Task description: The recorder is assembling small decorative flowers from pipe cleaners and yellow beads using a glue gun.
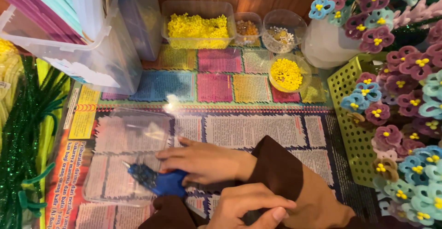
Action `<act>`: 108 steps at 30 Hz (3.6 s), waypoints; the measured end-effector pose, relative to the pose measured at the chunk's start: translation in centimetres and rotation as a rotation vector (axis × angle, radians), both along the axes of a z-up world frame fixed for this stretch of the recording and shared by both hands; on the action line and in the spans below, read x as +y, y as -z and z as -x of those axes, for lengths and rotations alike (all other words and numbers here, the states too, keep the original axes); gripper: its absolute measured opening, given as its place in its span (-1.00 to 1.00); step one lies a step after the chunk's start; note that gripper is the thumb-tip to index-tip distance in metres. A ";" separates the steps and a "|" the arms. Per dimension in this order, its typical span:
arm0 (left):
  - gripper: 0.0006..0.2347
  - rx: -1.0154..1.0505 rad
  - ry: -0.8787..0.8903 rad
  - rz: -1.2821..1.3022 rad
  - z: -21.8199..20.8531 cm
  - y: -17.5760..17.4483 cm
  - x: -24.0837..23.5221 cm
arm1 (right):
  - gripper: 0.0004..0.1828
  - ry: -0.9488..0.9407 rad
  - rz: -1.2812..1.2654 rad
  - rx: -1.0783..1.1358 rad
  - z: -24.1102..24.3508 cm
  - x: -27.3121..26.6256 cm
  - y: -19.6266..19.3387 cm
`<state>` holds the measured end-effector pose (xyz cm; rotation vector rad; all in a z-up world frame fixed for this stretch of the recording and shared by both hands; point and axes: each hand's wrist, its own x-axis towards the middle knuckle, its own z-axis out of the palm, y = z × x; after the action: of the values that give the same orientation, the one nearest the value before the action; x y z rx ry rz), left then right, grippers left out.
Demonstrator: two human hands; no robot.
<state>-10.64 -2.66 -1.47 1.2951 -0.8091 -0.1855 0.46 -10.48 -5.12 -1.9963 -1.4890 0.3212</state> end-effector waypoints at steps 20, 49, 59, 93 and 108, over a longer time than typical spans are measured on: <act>-0.87 0.098 -0.050 0.053 -2.3 -1.6 0.7 | -0.38 0.358 -0.180 -0.235 -3.6 6.3 1.3; -0.84 0.178 -0.409 0.018 -7.2 -0.5 -0.1 | -0.66 1.360 -0.954 -0.794 -8.3 -23.0 -11.1; -0.85 0.246 -0.331 -0.019 -7.5 0.4 0.0 | -0.31 1.311 -1.464 -0.226 -12.2 -29.4 -8.2; -0.87 0.245 -0.312 -0.078 -7.8 -0.4 0.8 | -0.33 1.104 -1.223 -0.554 -5.7 -22.5 -14.7; -0.82 0.257 -0.389 0.062 -7.3 -0.8 1.3 | -0.58 0.859 -0.893 -0.565 3.2 -15.1 -15.8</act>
<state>-3.38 -1.33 -0.65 1.3122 -0.3329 -0.0145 -2.76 -25.58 10.70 -1.7648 -0.6639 -1.1318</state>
